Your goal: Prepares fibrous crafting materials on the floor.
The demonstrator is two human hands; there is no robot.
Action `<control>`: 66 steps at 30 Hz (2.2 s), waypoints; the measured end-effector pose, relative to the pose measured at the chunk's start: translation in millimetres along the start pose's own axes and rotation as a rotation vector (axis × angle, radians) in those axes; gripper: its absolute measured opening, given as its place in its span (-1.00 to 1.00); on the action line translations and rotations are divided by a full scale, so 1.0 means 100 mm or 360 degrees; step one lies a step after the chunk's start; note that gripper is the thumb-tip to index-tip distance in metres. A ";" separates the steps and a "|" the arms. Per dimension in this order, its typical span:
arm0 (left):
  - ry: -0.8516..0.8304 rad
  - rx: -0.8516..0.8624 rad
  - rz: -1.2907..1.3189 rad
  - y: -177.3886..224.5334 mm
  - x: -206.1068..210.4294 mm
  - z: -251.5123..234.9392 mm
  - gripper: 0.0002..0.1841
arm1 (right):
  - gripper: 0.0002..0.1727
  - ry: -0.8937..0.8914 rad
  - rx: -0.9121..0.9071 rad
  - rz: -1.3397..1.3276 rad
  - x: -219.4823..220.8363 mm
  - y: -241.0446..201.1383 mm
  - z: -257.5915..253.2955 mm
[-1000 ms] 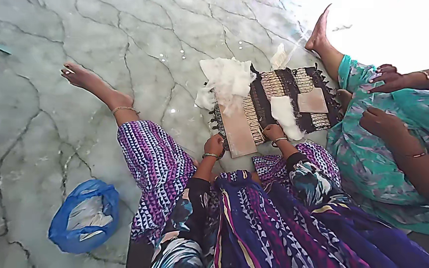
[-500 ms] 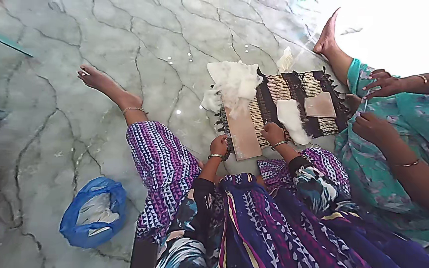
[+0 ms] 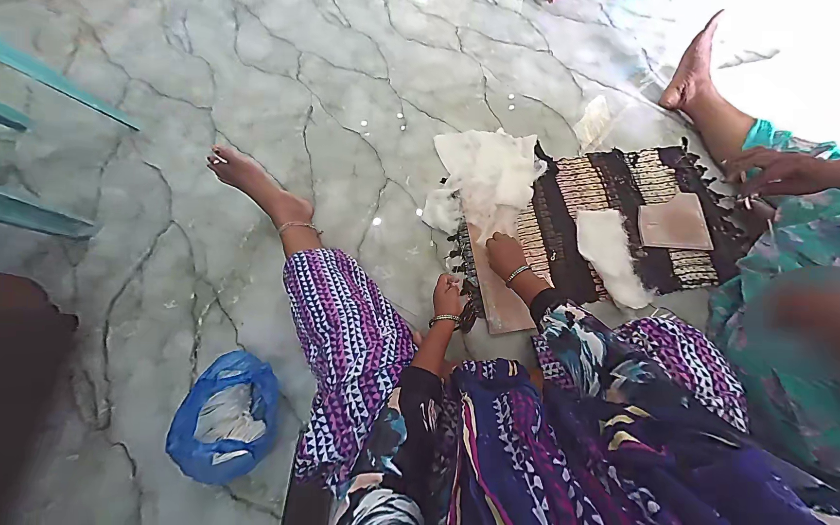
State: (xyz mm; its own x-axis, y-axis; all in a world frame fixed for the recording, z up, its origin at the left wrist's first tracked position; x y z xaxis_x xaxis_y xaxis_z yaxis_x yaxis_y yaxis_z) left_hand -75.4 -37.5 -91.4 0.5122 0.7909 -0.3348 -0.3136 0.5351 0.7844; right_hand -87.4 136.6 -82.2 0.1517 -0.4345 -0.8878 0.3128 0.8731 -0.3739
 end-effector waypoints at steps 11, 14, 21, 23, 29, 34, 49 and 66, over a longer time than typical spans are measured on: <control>-0.0416 0.0331 -0.0917 0.52 0.43 -0.35 -0.53 | -0.71 0.0005 -0.0101 -0.0128 0.08 0.19 0.36; -0.0425 0.0197 -0.1147 0.57 0.43 -0.44 -0.50 | -0.71 -0.0121 -0.0104 -0.0050 0.05 0.15 0.38; -0.0299 0.0153 -0.0931 0.43 0.27 -0.46 -0.48 | -0.72 -0.0405 0.0139 -0.0681 -0.09 0.21 1.05; -0.0201 0.0238 -0.0612 0.35 0.26 -0.37 -0.45 | -0.82 -0.0499 0.0386 -0.1317 -0.22 0.33 1.21; -0.0778 0.0113 0.0262 0.35 0.48 0.24 -0.60 | -0.77 -0.0648 0.0452 -0.2034 -0.36 0.46 1.27; -0.0617 0.0004 0.0261 0.38 0.47 0.39 -0.88 | -0.73 -0.0635 0.0423 -0.2033 -0.32 0.45 1.23; -0.0349 -0.0043 0.0289 0.39 0.50 0.38 -0.78 | -0.95 -0.0352 0.0327 -0.1958 -0.20 0.38 1.16; -0.0272 -0.0295 0.0538 0.15 0.34 0.23 -0.81 | -0.26 0.0180 0.0540 -0.0849 -0.61 0.50 -0.07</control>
State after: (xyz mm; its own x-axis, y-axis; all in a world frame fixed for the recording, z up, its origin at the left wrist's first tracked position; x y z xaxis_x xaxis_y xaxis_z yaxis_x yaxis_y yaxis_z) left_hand -43.9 -9.8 -79.2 0.4762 0.8789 0.0289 -0.6172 0.3106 0.7229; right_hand -87.4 208.0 -48.0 -0.2010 -0.7477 -0.6329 0.5999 0.4167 -0.6829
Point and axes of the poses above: each hand's wrist, its own z-axis away from the middle knuckle, its own x-axis out of the palm, y = z × x, the point moved 5 cm from there along -z, towards the middle knuckle, and after that the axes turned 6 degrees about -z, right-handed, at the moved point
